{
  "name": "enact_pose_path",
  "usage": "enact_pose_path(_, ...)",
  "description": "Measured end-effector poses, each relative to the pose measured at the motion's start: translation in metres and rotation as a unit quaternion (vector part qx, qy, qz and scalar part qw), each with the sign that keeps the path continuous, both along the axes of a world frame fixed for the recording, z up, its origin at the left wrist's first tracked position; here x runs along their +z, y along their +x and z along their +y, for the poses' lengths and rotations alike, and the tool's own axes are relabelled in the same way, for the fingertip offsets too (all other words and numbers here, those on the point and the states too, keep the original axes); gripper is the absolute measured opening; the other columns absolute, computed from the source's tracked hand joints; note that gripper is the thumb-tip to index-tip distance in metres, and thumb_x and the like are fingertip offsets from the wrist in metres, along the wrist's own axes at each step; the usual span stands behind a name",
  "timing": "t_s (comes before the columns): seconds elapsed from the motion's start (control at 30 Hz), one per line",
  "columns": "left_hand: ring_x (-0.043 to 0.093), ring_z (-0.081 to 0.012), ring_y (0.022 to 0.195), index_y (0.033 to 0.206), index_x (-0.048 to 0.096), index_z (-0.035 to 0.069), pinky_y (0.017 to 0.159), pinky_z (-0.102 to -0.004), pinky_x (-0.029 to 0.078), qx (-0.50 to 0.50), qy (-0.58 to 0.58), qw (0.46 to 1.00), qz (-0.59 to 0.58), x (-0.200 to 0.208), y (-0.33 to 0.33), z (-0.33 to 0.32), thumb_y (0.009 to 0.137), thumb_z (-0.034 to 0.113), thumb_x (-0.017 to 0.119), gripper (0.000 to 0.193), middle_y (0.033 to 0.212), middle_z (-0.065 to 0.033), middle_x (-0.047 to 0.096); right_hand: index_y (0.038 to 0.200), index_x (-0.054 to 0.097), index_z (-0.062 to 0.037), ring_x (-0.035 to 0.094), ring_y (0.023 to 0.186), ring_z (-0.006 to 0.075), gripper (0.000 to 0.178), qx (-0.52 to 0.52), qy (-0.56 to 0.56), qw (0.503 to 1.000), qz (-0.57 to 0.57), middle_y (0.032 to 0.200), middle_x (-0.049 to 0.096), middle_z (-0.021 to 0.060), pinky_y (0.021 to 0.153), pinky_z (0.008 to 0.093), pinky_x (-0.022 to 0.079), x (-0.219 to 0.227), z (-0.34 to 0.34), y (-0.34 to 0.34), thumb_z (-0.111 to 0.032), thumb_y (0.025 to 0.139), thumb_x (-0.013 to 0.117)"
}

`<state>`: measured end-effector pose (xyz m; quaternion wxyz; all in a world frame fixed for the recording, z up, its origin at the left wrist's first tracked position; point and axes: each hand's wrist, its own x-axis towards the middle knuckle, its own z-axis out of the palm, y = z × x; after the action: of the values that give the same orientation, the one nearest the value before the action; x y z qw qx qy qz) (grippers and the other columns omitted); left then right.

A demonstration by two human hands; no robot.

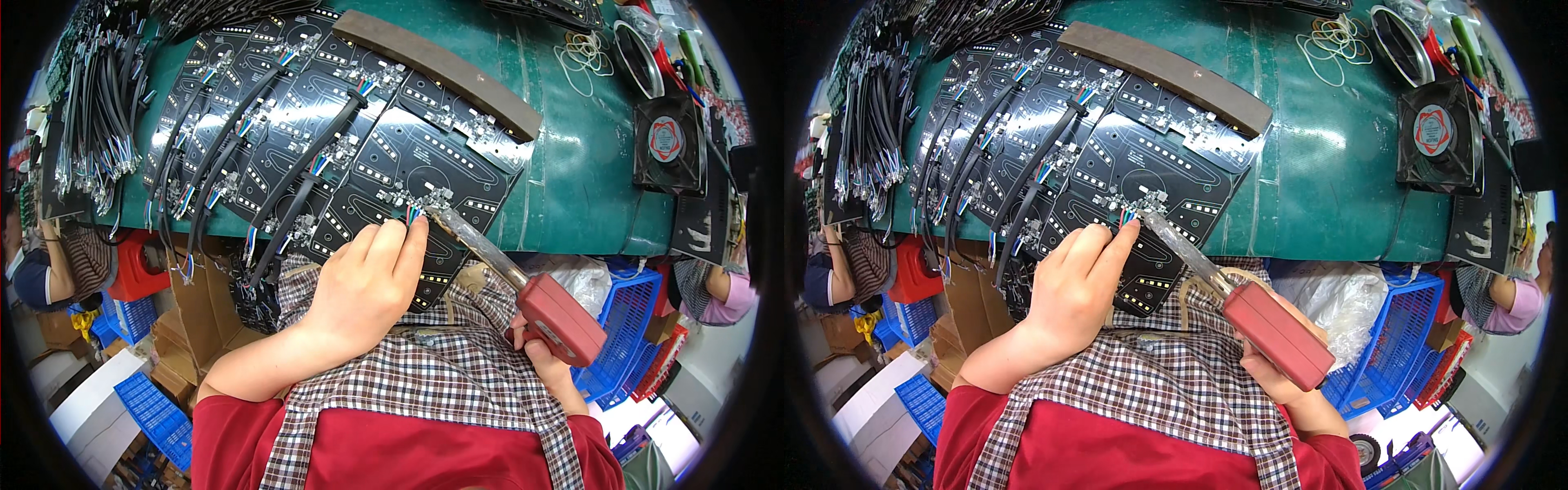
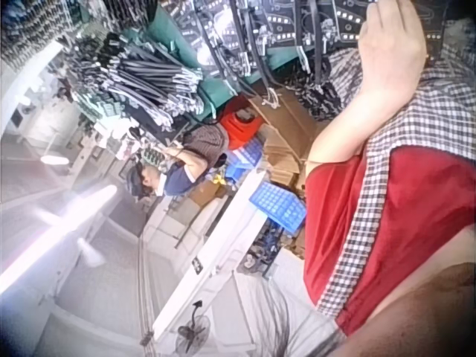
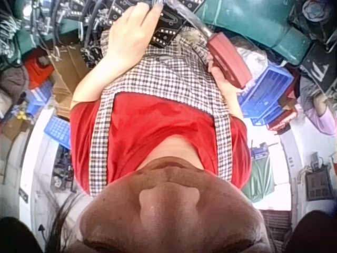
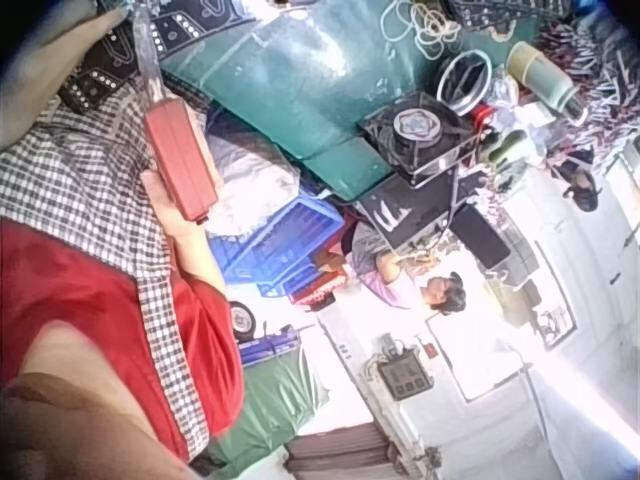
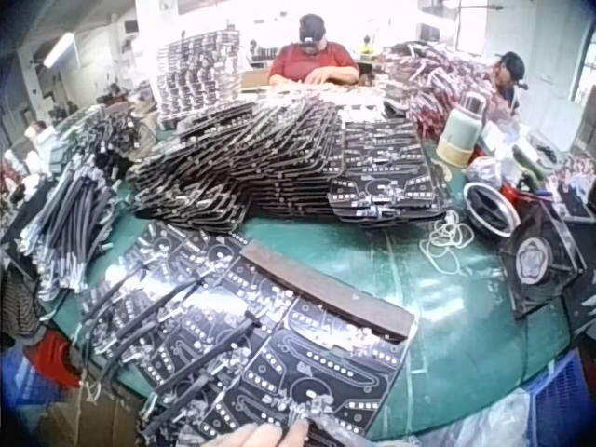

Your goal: The person solders wire connections onto a circuit board panel using a soldering tool, then places the completed panel into a cardboard box. The person then takes a new circuit board panel from a stack, positions it on the workbench, and solders a wire harness to it.

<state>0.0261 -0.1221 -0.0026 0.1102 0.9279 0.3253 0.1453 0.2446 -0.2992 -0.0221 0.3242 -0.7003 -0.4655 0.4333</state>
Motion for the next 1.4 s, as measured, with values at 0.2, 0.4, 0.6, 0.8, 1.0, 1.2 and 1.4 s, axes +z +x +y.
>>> enact_pose_path(0.2, 0.049, -0.0164, 0.070, 0.102, 0.054, -0.006, 0.055, -0.0233, 0.045, -0.004, -0.013, 1.000, 0.003, 0.001, 0.002, -0.001, 0.065, 0.004, 0.053, 0.038, 0.082, -0.0073, 0.046, 0.097, 0.060, -0.0017, 0.060, 0.088, 0.0287, 0.036, 0.020, 0.026, 0.999, -0.006, 0.098, 0.060, 0.0163, 0.076, 0.0344, 0.048, 0.006, 0.008, 0.001, -0.017, 0.066, 0.069)
enact_pose_path(0.4, 0.048, -0.0203, 0.064, 0.104, 0.054, -0.007, 0.051, -0.0293, 0.042, 0.018, -0.026, 0.999, -0.036, 0.000, 0.006, 0.001, 0.062, -0.003, 0.053, 0.042, 0.075, -0.0089, 0.043, 0.100, 0.057, 0.0026, 0.060, 0.085, 0.0283, 0.044, 0.040, 0.046, 0.997, -0.045, 0.098, 0.059, 0.0171, 0.072, 0.0334, 0.049, 0.003, 0.010, 0.004, -0.023, 0.066, 0.069)
enact_pose_path(0.6, 0.047, -0.0209, 0.064, 0.104, 0.053, -0.007, 0.051, -0.0296, 0.041, 0.028, -0.040, 0.999, -0.023, 0.005, 0.003, 0.003, 0.064, -0.001, 0.052, 0.040, 0.073, -0.0085, 0.041, 0.116, 0.043, 0.0034, 0.052, 0.065, 0.0116, 0.064, -0.072, 0.014, 0.968, 0.240, 0.088, 0.057, 0.0068, 0.060, 0.0295, 0.045, 0.020, 0.024, -0.004, -0.033, 0.071, 0.069)
enact_pose_path(0.8, 0.049, -0.0188, 0.064, 0.105, 0.051, -0.005, 0.053, -0.0271, 0.043, -0.014, -0.047, 0.999, 0.011, 0.007, -0.002, 0.004, 0.072, 0.010, 0.053, 0.036, 0.071, -0.0067, 0.044, 0.116, 0.040, 0.0022, 0.050, 0.060, 0.0150, 0.055, -0.162, 0.102, 0.947, 0.258, 0.107, 0.050, 0.0126, 0.061, 0.0335, 0.049, 0.024, 0.028, -0.003, -0.029, 0.076, 0.062)
enact_pose_path(1.0, 0.056, -0.0284, 0.077, 0.089, 0.059, 0.005, 0.067, -0.0370, 0.046, 0.197, -0.033, 0.979, 0.031, 0.044, -0.051, 0.091, 0.079, 0.014, 0.052, 0.015, 0.081, -0.0112, 0.058, 0.113, 0.040, 0.0019, 0.044, 0.051, 0.0107, 0.052, -0.181, 0.174, 0.949, 0.192, 0.097, 0.050, 0.0142, 0.044, 0.0216, 0.035, 0.026, 0.058, 0.006, -0.032, 0.079, 0.059)
enact_pose_path(1.2, 0.051, -0.0290, 0.085, 0.096, 0.054, 0.003, 0.076, -0.0374, 0.042, 0.409, 0.306, 0.860, -0.006, 0.026, -0.175, 0.248, 0.071, 0.012, 0.061, 0.027, 0.090, -0.0124, 0.054, 0.114, 0.038, 0.0010, 0.044, 0.053, 0.0111, 0.044, -0.144, 0.222, 0.948, 0.179, 0.098, 0.050, 0.0153, 0.044, 0.0213, 0.036, 0.026, 0.067, 0.011, -0.025, 0.083, 0.056)
enact_pose_path(1.4, 0.053, -0.0255, 0.075, 0.076, 0.054, 0.008, 0.066, -0.0369, 0.044, 0.419, 0.375, 0.814, 0.147, -0.001, -0.170, 0.301, 0.072, 0.018, 0.061, 0.013, 0.078, -0.0079, 0.055, 0.113, 0.040, 0.0010, 0.045, 0.053, 0.0106, 0.041, -0.177, 0.219, 0.952, 0.117, 0.098, 0.051, 0.0152, 0.045, 0.0215, 0.037, 0.037, 0.055, 0.024, -0.021, 0.082, 0.055)
